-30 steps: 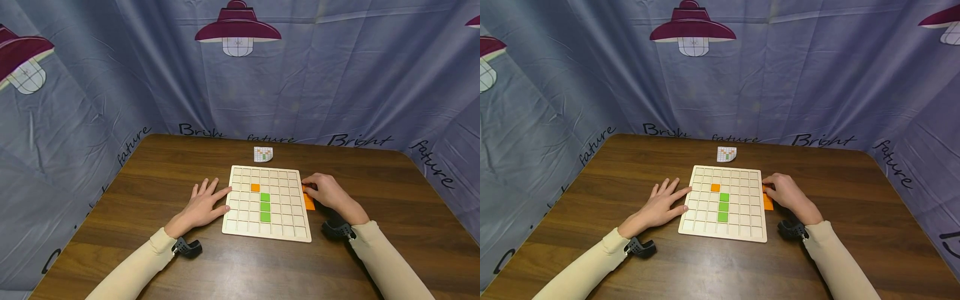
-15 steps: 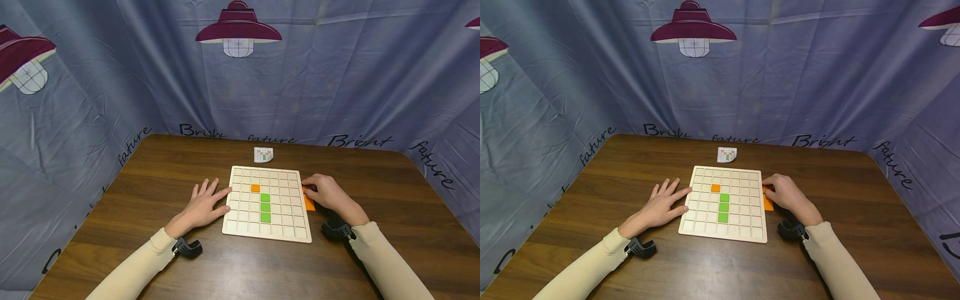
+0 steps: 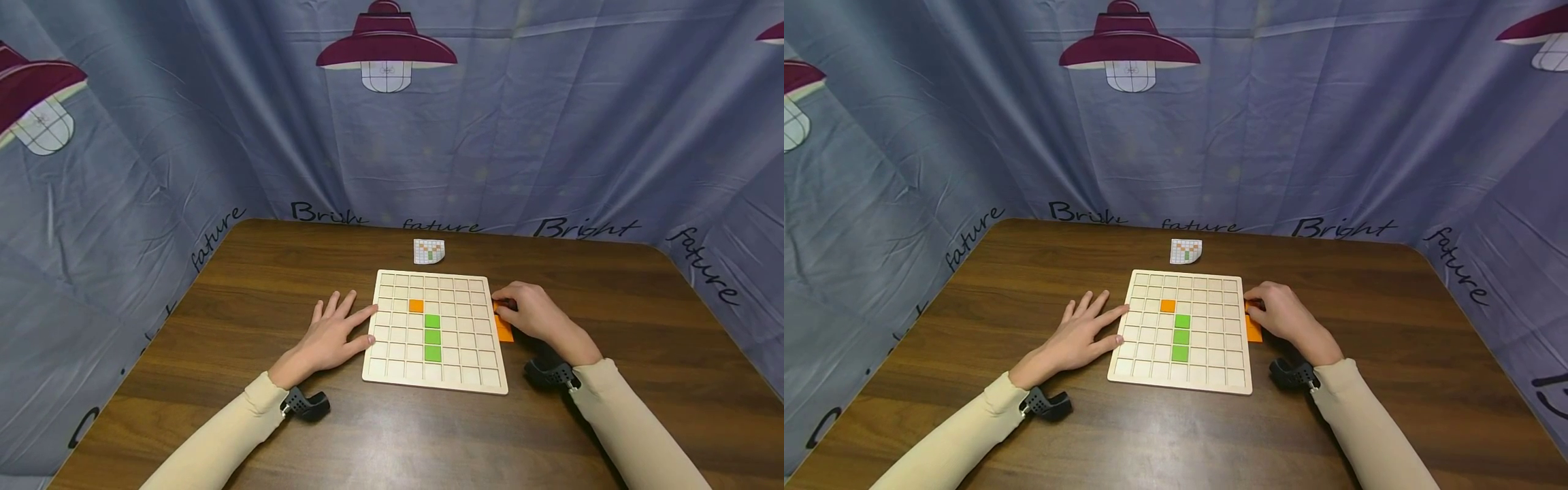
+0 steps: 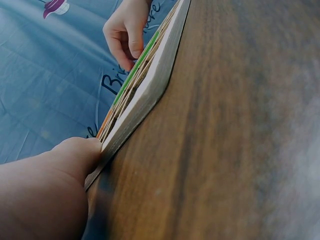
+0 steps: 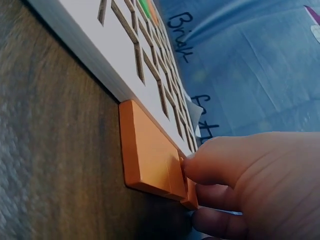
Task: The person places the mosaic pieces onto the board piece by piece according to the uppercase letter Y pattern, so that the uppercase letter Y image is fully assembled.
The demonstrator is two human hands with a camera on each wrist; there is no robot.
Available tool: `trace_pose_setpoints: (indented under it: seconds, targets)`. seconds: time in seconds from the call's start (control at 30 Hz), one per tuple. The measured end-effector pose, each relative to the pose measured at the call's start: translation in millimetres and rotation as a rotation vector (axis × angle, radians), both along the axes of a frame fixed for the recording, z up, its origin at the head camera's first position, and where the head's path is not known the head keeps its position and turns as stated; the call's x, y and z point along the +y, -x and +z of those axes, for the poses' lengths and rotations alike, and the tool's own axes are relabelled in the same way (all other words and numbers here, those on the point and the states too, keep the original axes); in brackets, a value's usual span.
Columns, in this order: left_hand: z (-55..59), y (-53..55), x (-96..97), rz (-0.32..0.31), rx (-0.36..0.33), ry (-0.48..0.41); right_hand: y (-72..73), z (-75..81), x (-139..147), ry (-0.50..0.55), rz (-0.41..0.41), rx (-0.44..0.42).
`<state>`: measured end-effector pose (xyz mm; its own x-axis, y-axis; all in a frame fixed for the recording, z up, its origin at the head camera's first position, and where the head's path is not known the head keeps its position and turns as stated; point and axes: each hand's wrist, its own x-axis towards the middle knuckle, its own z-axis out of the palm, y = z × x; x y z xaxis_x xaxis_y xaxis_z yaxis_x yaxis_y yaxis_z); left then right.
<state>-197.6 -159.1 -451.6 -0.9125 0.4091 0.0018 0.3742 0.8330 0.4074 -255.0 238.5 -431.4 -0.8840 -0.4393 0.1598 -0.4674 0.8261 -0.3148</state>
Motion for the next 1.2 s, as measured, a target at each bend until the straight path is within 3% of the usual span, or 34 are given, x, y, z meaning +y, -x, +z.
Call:
trace_pose_setpoints:
  seconds: [0.6,1.2]
  targets:
    - [-0.6,0.6,-1.0,0.001,0.005,0.005,1.0,4.2,-1.6,-0.022,-0.014,-0.053]
    - [0.1,0.4,-0.6,0.001,0.005,-0.002,-0.7,2.7,-1.9,-0.028,0.001,-0.033]
